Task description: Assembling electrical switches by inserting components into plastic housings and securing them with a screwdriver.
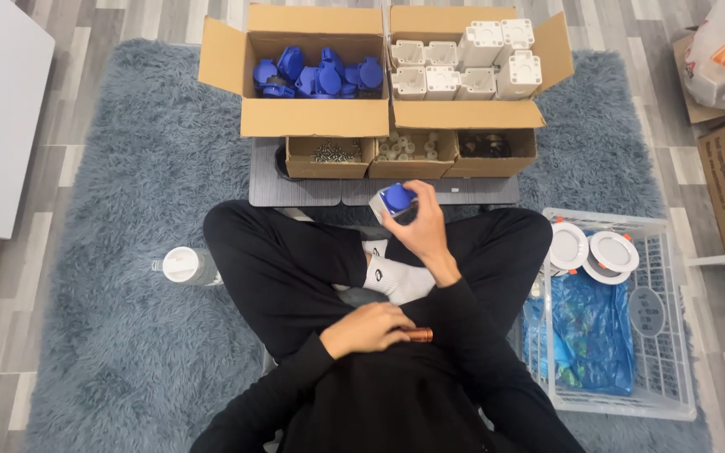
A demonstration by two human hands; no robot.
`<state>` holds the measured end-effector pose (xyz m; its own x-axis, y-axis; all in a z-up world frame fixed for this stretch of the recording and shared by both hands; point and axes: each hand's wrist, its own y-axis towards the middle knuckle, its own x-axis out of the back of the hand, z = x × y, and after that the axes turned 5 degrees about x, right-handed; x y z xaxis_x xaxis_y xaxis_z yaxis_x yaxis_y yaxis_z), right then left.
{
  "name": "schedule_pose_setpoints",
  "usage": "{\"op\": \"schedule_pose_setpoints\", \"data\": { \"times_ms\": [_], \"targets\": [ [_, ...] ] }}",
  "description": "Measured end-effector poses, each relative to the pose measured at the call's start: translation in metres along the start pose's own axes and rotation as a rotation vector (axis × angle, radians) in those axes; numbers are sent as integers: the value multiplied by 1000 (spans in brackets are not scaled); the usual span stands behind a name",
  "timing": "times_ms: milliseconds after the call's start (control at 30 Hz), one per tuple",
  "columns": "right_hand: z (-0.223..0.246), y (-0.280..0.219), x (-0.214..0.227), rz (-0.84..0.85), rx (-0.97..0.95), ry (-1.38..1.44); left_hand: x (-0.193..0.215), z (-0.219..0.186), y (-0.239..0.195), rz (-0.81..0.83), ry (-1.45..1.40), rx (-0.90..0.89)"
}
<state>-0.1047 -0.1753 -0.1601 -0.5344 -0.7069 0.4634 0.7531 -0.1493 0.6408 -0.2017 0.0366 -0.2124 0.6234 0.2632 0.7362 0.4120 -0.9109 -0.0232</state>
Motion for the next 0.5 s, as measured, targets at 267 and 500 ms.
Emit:
{"op": "schedule_pose_setpoints", "data": {
  "times_ms": [267,500],
  "targets": [
    [14,-56,51,72,-177,383,43,6,-16,-426,-475,190],
    [39,-98,61,172,-230,663,16,30,-8,-507,-1087,262]
  ]
}}
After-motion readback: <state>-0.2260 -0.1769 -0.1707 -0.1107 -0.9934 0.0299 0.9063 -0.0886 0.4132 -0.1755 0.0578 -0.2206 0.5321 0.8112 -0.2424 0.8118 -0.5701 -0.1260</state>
